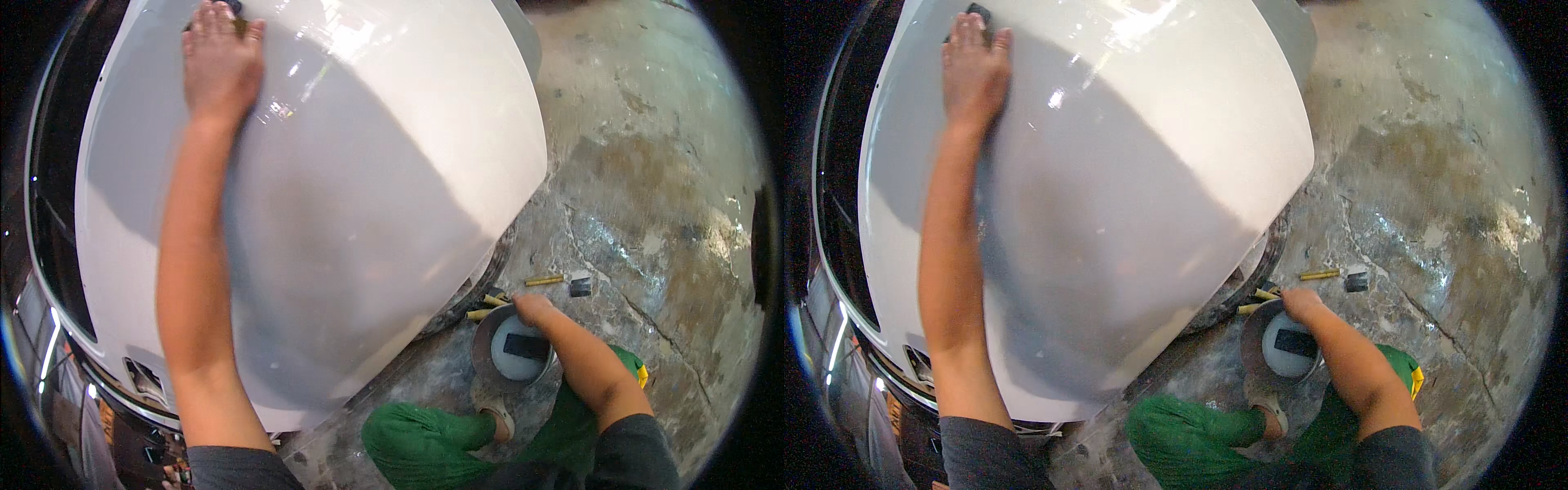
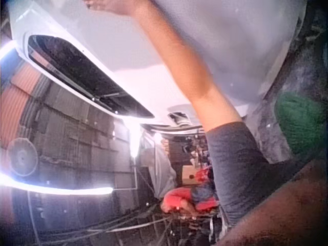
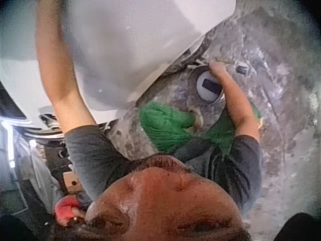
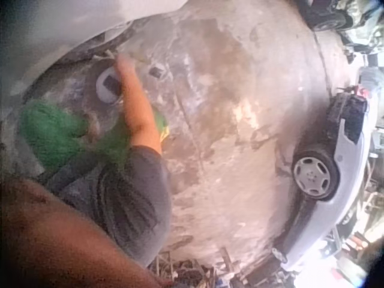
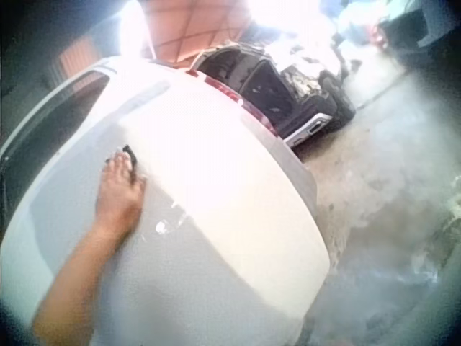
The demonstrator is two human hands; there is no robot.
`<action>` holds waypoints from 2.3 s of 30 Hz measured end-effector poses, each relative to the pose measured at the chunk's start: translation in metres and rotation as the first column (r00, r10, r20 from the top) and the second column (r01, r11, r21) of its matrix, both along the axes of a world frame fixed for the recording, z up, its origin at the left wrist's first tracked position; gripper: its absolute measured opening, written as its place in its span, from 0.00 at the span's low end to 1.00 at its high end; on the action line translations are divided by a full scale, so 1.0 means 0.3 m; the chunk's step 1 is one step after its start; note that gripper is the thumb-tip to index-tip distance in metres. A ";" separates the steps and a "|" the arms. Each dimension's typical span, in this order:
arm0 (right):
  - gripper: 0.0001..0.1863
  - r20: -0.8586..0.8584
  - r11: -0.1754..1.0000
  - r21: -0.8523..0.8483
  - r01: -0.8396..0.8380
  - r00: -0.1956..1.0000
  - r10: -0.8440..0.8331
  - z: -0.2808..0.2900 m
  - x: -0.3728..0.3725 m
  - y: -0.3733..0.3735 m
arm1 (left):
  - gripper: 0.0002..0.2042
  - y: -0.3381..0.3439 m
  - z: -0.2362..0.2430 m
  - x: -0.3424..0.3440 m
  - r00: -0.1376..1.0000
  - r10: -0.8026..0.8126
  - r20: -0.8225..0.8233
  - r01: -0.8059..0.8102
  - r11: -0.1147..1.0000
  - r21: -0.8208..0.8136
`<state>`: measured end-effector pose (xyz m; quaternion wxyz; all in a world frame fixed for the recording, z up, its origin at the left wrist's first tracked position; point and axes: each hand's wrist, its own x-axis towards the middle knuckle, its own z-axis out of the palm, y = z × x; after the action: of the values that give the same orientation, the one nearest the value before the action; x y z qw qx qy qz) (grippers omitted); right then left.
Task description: The person sands the surface of a white car door with a sanding block, repeatedly dipping it into a bucket of water. The person works on the door's flat surface and edges, then briefly handles a green cloth and a black sanding block.
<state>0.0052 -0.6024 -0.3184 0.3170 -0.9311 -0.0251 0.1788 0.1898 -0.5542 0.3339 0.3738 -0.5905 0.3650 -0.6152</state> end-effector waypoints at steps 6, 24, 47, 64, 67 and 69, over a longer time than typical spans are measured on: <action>0.19 0.004 1.000 0.003 -0.006 1.000 0.006 -0.038 -0.016 -0.060 | 0.37 0.063 -0.629 -0.192 0.838 0.018 -0.545 0.098 0.978 0.183; 0.18 0.004 0.999 -0.033 -0.002 1.000 0.002 -0.085 0.008 -0.045 | 0.36 1.098 -0.770 -0.501 0.749 0.426 -0.507 -0.407 0.900 0.156; 0.17 -0.063 0.991 -0.131 0.013 0.998 -0.022 -0.032 0.006 -0.040 | 0.32 1.009 -0.354 -0.360 0.933 0.114 -0.341 -0.240 0.904 -0.353; 0.30 -0.016 0.999 -0.045 0.021 1.000 -0.022 -0.102 0.033 -0.077 | 0.35 0.840 0.148 -0.260 0.909 0.053 -0.414 -0.210 0.916 -0.343; 0.30 0.048 0.999 -0.043 0.026 0.999 -0.024 -0.032 -0.008 0.014 | 0.33 0.693 0.274 -0.237 0.947 -0.066 -0.315 -0.116 0.844 -0.524; 0.30 0.083 0.999 -0.026 -0.035 0.996 0.037 -0.024 -0.006 0.008 | 0.32 0.735 0.221 -0.191 0.985 -0.043 -0.167 -0.054 0.845 -0.532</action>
<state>0.0034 -0.6001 -0.3256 0.3008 -0.9410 -0.0528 0.1457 0.1325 -0.3338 0.4002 0.1634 -0.7231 0.2086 -0.6379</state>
